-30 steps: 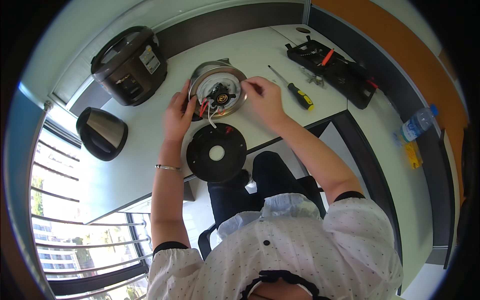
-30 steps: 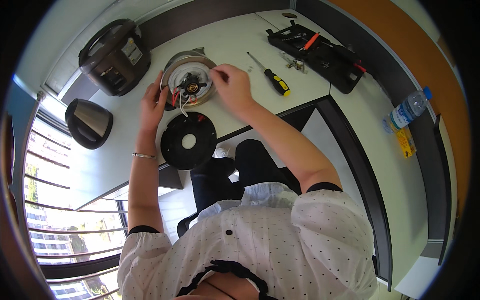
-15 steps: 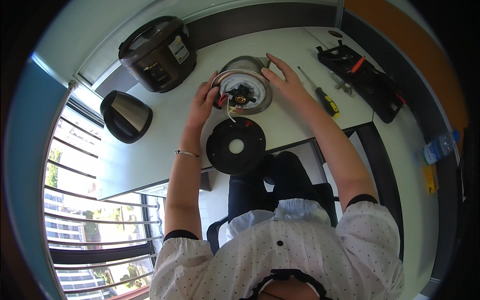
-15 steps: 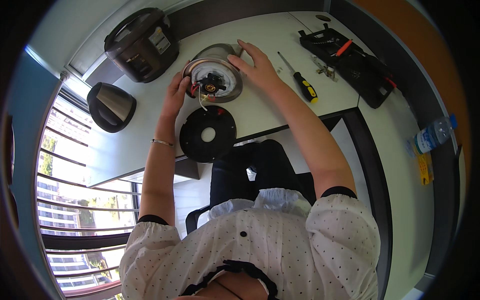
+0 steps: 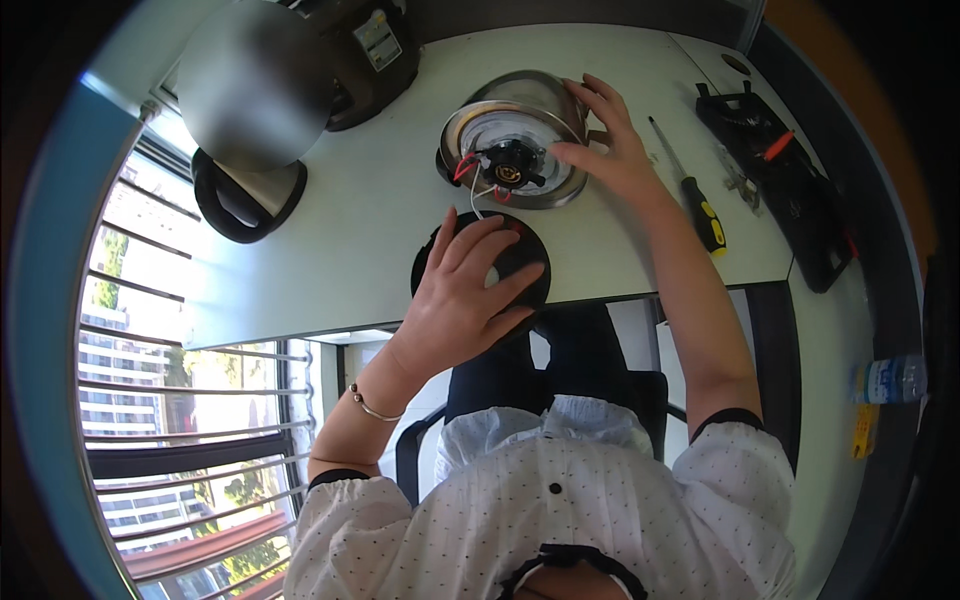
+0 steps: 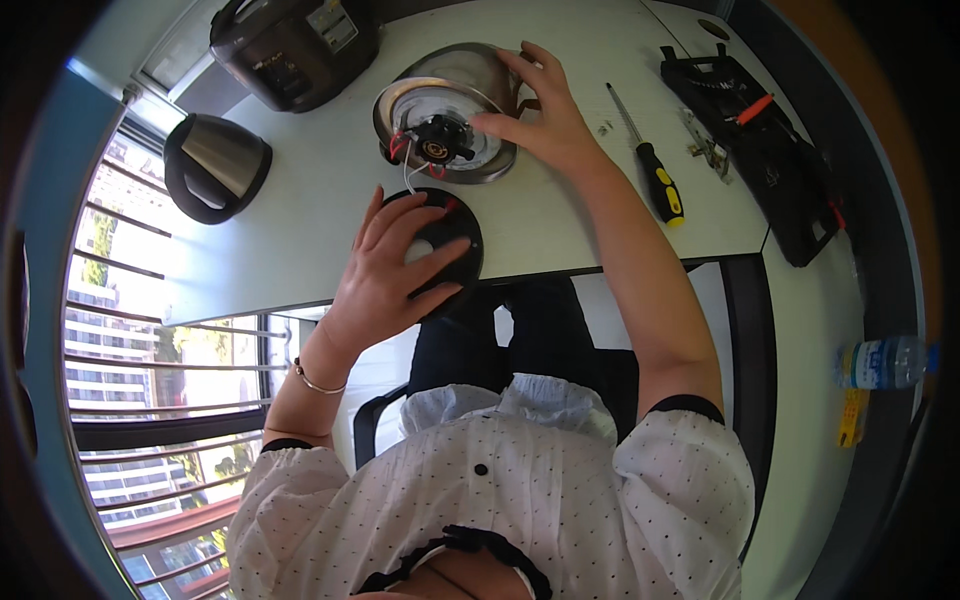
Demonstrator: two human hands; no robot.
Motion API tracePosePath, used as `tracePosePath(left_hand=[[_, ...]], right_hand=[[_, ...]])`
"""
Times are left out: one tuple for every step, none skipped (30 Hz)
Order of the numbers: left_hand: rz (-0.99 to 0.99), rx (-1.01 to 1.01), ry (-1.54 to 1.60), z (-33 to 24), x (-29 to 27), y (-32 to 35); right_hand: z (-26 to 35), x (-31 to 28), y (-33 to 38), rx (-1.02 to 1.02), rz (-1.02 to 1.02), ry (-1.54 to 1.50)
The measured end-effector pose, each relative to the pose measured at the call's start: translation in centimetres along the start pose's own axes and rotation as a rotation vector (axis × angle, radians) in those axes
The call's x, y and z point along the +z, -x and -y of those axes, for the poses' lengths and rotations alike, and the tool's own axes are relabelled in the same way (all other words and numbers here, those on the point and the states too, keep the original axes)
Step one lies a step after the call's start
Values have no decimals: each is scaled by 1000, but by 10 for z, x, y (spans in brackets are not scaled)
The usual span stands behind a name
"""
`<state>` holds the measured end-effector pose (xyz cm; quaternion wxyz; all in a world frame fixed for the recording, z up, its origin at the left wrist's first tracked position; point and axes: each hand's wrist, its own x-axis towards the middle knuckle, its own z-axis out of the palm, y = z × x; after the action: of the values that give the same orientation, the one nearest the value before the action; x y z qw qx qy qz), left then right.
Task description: The person uses a screwdriver to remove screws from the base of an electric kettle. They then separate the base cover from the kettle body, exposing the internal wiring and heating element.
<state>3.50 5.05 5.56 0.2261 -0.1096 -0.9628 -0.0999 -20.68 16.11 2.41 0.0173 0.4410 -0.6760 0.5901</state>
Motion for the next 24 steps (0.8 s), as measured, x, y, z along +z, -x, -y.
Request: tracePosePath(left_hand=[[16,9,-19,4,7,4],[30,21,-36,7,12,6],[23,-3,-16,9,13,9],[8,-7,-26,11,12,12],[-8,-10,-36,11,10,14],[-25,-14,-47,11,7,16],[-16,-31,34,7,2,18],[19,-8,61,3,-1,20],[53,15,88,0,-2,23],[87,37,116,-3,-3,25],[97,49,52,-5,-4,27],[71,44,31,-4,-3,30],[45,39,9,0,-3,34],[19,40,-12,5,-2,37],[-39,15,-47,8,-1,41],[-53,-5,-68,12,-2,44],[-65,-21,-86,17,-4,47],[-77,-37,-104,20,-6,49],[-81,-81,-95,20,-11,50],[-84,-105,-98,21,-14,52],[-87,-129,-102,23,-16,53],[-89,-152,-104,24,-18,53],[-105,-187,-125,25,-18,53],[-107,-246,-93,25,-18,54]], right_hand=[[-1,0,0,-15,-10,13],[-3,0,1,-32,-21,29],[-4,-1,1,-48,-31,44],[-3,0,3,-38,-49,64],[-1,2,4,-31,-67,85],[0,2,6,-24,-84,105],[1,3,7,-24,-90,111],[2,3,7,-27,-97,116],[3,4,7,-30,-104,122],[3,5,8,-29,-102,129],[2,4,8,-31,-100,133],[3,4,7,-34,-99,136],[3,3,7,-43,-94,126],[4,3,7,-31,-95,111],[5,3,7,-19,-97,96],[7,4,7,-6,-98,81],[6,3,6,5,-100,64],[3,3,6,17,-101,47],[2,4,6,29,-102,30],[1,4,6,29,-105,30],[0,4,6,31,-108,29],[0,3,7,32,-111,29],[1,3,7,39,-114,38],[2,4,7,47,-118,47]])
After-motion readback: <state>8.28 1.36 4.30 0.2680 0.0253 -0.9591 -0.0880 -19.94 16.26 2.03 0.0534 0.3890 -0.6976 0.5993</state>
